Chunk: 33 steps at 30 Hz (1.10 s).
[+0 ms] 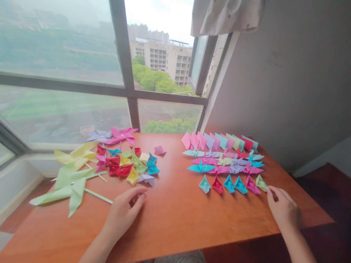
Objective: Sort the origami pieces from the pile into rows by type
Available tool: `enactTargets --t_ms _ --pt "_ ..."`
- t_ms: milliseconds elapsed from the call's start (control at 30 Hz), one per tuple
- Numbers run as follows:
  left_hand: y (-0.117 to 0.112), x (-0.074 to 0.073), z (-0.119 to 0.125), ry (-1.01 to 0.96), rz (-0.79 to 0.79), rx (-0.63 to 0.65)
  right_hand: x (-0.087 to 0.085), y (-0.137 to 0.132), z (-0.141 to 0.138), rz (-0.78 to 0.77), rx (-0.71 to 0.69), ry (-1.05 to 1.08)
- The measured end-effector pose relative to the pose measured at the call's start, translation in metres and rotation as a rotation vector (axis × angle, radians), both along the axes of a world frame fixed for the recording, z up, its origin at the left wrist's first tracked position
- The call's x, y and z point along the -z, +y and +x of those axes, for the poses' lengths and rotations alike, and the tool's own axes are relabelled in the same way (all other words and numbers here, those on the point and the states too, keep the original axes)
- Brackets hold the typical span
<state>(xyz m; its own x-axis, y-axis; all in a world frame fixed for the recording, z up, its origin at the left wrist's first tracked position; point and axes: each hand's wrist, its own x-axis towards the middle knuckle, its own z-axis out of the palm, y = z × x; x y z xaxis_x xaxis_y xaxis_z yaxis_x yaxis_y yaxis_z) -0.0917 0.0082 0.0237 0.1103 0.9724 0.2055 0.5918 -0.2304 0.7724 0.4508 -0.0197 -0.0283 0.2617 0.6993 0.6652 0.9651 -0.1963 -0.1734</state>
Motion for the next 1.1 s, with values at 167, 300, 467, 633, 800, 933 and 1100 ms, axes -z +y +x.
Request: enactTargets --t_ms 167,300,467,633,800,933,1100 --pt "0.0 0.0 0.0 0.004 0.003 0.001 -0.001 -0.001 -0.001 -0.036 0.027 0.024" --pt "0.0 -0.001 0.001 -0.001 0.003 -0.006 -0.001 -0.001 0.0 -0.043 0.021 0.032" --pt "-0.002 -0.004 0.002 -0.047 0.034 -0.054 -0.005 -0.003 -0.003 0.061 0.069 0.066" --pt "0.002 -0.011 -0.005 -0.002 0.093 -0.223 -0.021 -0.005 -0.031 0.187 0.03 0.144" --pt "0.016 -0.019 -0.017 0.34 0.14 -0.331 -0.04 -0.008 -0.099 0.199 -0.199 0.132" --pt "0.02 -0.022 -0.017 0.564 0.143 -0.295 -0.048 -0.01 -0.153 0.159 -0.417 0.154" --pt "0.015 -0.024 -0.019 0.641 0.138 -0.308 -0.045 -0.011 -0.196 0.094 -0.604 0.258"
